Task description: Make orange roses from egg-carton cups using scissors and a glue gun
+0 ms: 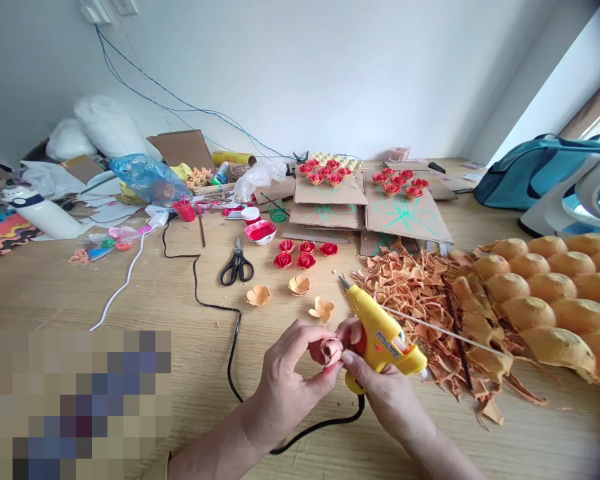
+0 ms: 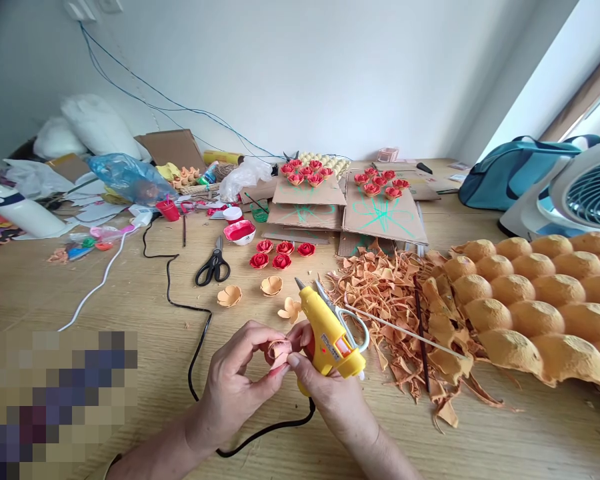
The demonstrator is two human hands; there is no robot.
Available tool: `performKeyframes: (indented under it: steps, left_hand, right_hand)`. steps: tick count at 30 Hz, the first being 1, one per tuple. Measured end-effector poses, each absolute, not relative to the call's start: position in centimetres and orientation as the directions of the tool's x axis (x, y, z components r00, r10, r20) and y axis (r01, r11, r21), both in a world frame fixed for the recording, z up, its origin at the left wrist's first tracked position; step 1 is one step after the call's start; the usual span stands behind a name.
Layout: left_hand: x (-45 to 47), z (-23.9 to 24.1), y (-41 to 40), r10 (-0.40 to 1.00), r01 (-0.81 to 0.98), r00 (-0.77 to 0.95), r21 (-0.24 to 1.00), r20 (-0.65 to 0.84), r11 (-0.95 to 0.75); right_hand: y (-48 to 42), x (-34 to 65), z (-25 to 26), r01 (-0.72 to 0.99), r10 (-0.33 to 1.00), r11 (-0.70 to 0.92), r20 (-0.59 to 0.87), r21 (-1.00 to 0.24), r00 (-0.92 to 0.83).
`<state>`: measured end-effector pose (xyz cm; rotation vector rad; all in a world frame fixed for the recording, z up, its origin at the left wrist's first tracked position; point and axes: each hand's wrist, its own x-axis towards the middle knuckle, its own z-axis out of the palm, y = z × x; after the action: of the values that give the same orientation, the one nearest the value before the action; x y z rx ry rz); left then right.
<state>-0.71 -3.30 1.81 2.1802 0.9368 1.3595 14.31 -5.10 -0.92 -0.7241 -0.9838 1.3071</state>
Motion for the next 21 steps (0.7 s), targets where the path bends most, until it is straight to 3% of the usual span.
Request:
performKeyframes:
  steps: [21]
  left_hand:
    - [-1.4, 1.5, -2.0, 0.756, 0.44, 0.254, 0.623, 0.604, -0.646]
  right_hand:
    - [-5.0, 15.3, -1.1, -0.379, 0.983, 0.155, 0.181, -0.912, -0.033]
